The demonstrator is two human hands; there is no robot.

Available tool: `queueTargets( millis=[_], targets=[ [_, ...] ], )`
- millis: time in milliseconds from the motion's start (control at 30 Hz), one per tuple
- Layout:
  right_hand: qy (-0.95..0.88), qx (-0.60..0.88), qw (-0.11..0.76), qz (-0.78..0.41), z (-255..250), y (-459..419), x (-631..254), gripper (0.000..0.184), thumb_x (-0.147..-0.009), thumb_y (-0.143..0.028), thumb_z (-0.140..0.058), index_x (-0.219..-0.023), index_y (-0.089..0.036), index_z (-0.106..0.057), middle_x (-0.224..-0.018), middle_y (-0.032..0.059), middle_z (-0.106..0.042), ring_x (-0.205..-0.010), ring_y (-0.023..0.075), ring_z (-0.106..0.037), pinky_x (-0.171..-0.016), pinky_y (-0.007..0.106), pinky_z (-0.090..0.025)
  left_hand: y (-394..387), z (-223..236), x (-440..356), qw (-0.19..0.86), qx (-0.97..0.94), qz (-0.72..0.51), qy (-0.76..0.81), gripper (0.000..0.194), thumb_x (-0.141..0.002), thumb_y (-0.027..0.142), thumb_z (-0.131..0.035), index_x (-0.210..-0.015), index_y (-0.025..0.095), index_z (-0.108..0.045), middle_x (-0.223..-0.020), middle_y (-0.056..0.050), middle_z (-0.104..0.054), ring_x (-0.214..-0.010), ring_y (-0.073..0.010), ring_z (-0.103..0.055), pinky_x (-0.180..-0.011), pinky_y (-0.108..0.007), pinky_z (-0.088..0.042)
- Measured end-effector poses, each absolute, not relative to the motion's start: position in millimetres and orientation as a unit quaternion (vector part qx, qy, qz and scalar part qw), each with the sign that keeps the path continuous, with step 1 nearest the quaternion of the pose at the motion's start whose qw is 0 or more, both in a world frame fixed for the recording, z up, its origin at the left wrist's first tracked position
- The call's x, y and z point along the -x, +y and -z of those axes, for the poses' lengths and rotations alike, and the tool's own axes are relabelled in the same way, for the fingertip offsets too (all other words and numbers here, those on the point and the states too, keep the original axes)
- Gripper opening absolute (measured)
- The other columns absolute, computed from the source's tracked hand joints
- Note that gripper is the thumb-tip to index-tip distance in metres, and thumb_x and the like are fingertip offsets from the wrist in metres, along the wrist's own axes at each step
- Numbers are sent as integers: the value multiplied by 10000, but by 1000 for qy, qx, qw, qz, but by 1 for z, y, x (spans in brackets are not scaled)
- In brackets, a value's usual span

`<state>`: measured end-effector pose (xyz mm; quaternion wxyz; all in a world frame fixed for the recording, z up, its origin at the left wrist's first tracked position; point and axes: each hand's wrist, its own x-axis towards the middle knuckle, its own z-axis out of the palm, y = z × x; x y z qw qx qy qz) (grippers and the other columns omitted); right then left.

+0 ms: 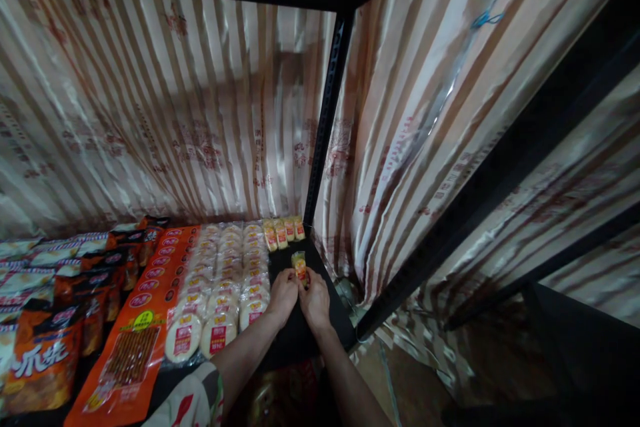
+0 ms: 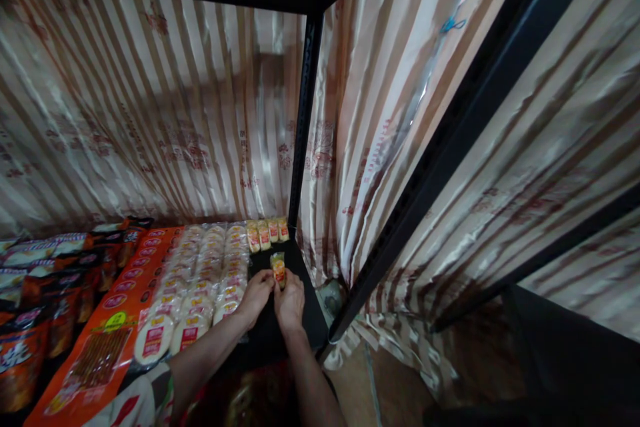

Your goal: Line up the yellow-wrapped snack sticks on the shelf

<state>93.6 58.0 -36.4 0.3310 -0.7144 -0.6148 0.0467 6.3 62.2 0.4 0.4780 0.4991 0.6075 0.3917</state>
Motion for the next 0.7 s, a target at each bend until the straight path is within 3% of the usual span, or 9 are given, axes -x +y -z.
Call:
queueTargets(
  millis=[500,700],
  targets=[
    [-602,708,365,-59,51,100,-96,412,-757,-175,-490,-1149,-48,-514,-984,151,-615,-915,237,-573,-824,324,-442,100,5,-14,466,-530,-380,598,305,-740,107,-410,-955,174,-615,-1025,-48,-657,-949,-141,-585,-868,-225,-409],
    [-595,709,372,-63,47,112,-95,409,-763,-174,-466,-1150,-54,-520,-982,156,-615,-931,252,-566,-828,335,-438,112,11,-12,497,-517,-404,568,356,-729,115,-438,-1030,194,-610,-1107,-40,-639,-1051,-155,-554,-948,-249,-370]
  ],
)
